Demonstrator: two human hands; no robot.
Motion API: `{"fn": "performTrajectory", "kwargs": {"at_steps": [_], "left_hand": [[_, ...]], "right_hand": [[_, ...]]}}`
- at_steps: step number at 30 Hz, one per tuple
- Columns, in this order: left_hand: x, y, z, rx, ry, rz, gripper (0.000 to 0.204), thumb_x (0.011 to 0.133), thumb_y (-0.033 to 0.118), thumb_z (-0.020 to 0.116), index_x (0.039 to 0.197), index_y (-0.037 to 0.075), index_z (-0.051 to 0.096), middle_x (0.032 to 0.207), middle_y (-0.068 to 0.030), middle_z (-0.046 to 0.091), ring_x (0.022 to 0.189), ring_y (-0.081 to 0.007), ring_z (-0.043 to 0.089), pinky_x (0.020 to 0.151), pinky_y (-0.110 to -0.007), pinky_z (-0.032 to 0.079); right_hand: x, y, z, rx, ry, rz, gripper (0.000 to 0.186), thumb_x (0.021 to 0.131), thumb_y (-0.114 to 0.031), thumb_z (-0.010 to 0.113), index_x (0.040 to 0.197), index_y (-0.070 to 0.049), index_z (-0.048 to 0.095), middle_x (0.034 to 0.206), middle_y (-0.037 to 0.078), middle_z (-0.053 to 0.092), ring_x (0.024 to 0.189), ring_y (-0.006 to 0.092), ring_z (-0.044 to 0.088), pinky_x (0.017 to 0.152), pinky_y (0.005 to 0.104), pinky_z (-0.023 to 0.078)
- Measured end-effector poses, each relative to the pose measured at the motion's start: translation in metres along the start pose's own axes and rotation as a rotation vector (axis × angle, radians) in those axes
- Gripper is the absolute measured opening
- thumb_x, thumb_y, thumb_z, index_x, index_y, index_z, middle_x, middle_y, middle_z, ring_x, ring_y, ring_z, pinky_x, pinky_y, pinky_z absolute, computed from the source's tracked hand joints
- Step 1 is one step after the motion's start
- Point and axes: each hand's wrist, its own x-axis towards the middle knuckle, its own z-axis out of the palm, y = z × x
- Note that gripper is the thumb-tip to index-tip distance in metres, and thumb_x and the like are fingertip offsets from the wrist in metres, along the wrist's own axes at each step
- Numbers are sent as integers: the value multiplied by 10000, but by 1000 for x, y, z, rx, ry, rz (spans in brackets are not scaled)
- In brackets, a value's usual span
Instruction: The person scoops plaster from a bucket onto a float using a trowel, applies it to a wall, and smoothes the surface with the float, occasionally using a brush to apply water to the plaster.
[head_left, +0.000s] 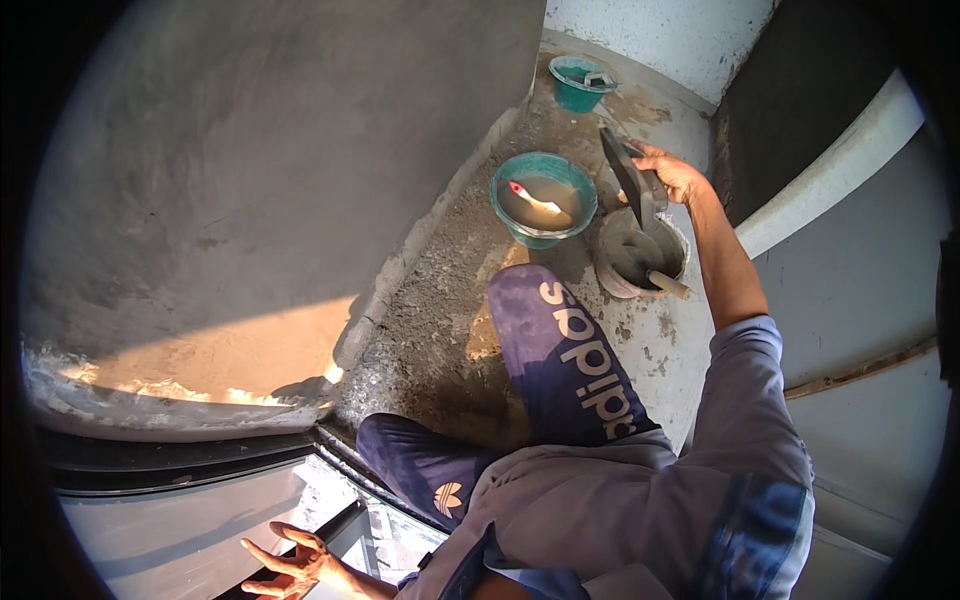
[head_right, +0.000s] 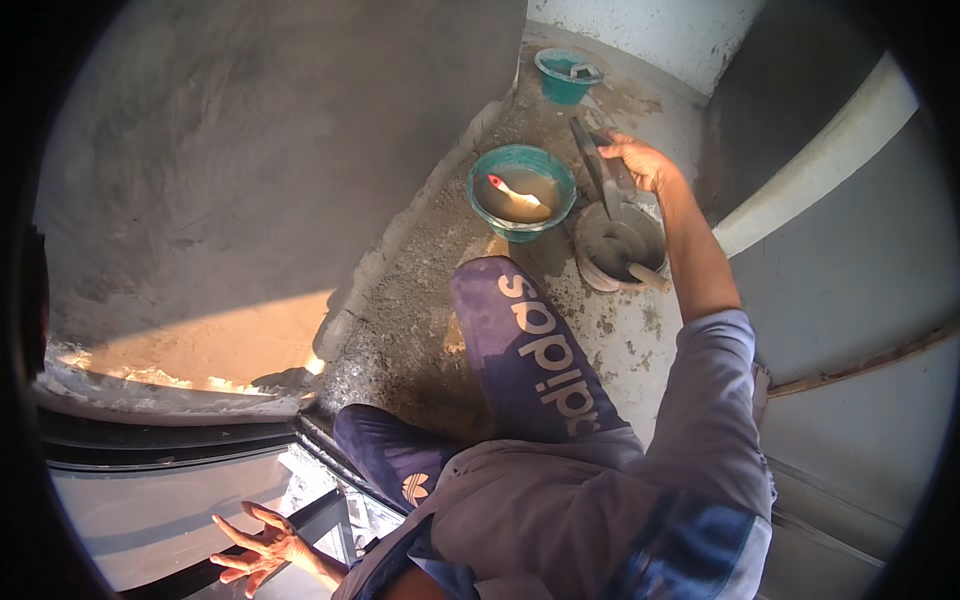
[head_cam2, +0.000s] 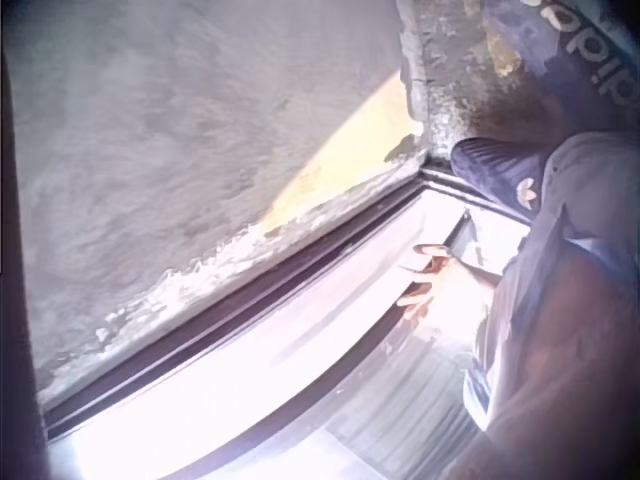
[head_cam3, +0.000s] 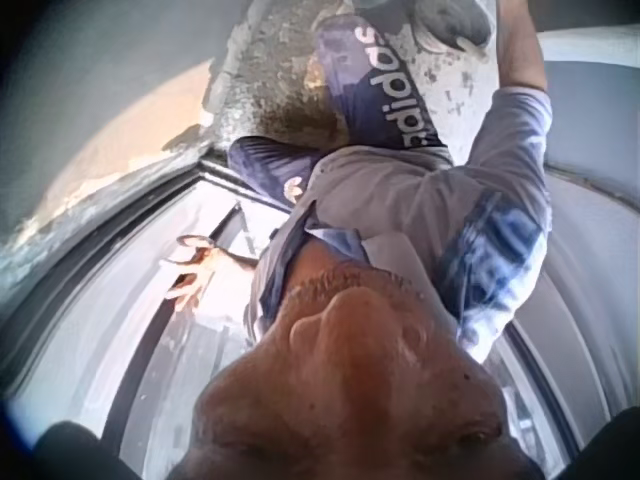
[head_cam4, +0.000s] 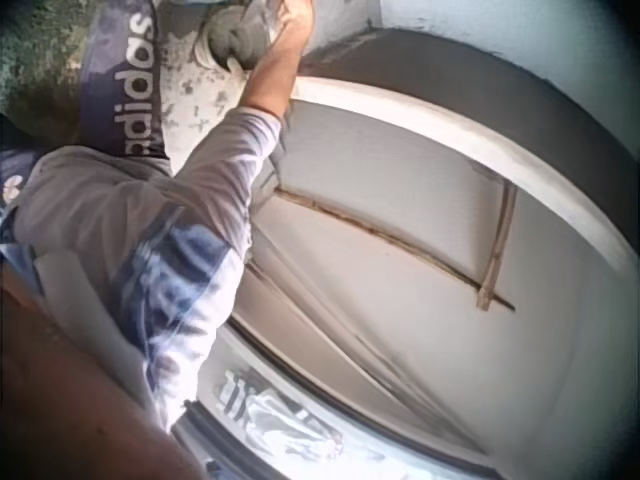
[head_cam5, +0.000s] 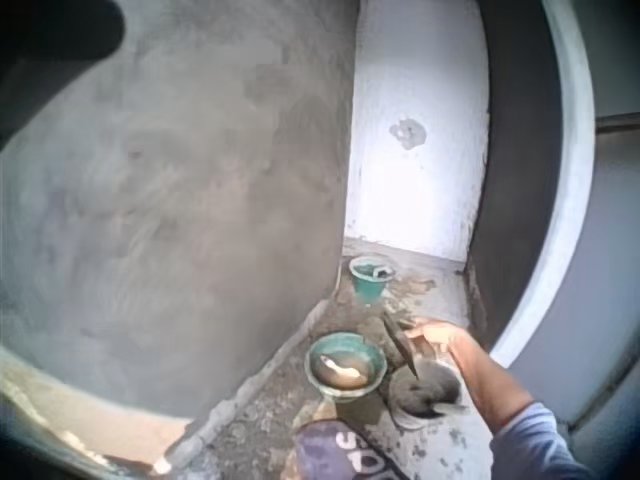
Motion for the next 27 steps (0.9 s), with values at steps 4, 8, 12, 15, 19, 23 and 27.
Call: {"fn": "performTrajectory", "kwargs": {"at_steps": [4, 8, 12, 15, 19, 23, 27], "left_hand": [[4, -2, 1, 102, -68, 26, 477, 946, 475, 639, 1266, 131, 720, 1560, -255, 400, 1534, -336, 215, 1196, -547, 179], [15, 3, -2, 100, -103, 9, 618, 1004, 614, 476, 1483, 231, 547, 1648, -129, 298, 1576, -310, 93, 1188, -598, -127], [25, 20, -4, 252, -93, 36, 659, 1034, 641, 339, 1583, 278, 379, 1691, -66, 214, 1583, -293, 71, 1182, -628, -102], [32, 28, -5, 377, -131, 90, 679, 1040, 655, 264, 1616, 296, 291, 1711, -59, 147, 1584, -291, 66, 1174, -663, -69], [38, 27, -7, 461, -177, 111, 675, 1039, 656, 272, 1619, 311, 271, 1714, -42, 131, 1581, -292, 91, 1169, -703, -17], [27, 21, -8, 463, -315, 34, 672, 1050, 607, 331, 1609, 234, 321, 1696, -91, 202, 1576, -332, 104, 1157, -691, -91], [6, 17, -7, 433, -322, 87, 684, 1048, 615, 306, 1609, 224, 314, 1691, -103, 209, 1572, -336, 124, 1144, -670, -178]], "right_hand": [[63, 82, 41, -433, -138, -111, 639, 879, -181, 766, 1472, -111, 540, 1387, 127, 631, 1197, 242, 621, 1019, 377, 471], [136, 79, 116, -1197, -319, -126, 452, 904, -245, 645, 1316, -60, 662, 1348, 195, 642, 1251, 339, 617, 1033, 428, 493], [189, 84, 158, -1395, -306, -55, 440, 896, -209, 579, 1262, 17, 672, 1361, 222, 623, 1226, 363, 635, 1002, 454, 518], [226, 113, 163, -1429, -466, -105, 466, 901, -258, 577, 1286, -12, 670, 1376, 206, 618, 1224, 342, 637, 1016, 444, 509], [257, 128, 147, -1320, -613, -50, 457, 921, -301, 598, 1328, -104, 663, 1396, 133, 623, 1247, 279, 619, 1026, 396, 493], [227, 87, 100, -1122, -833, -102, 422, 973, -407, 614, 1361, -244, 653, 1427, 99, 601, 1297, 283, 572, 1096, 360, 426], [176, 26, 84, -340, -277, -346, 519, 1005, -305, 649, 1464, -91, 539, 1362, 144, 623, 1220, 229, 589, 1046, 327, 447]]}}
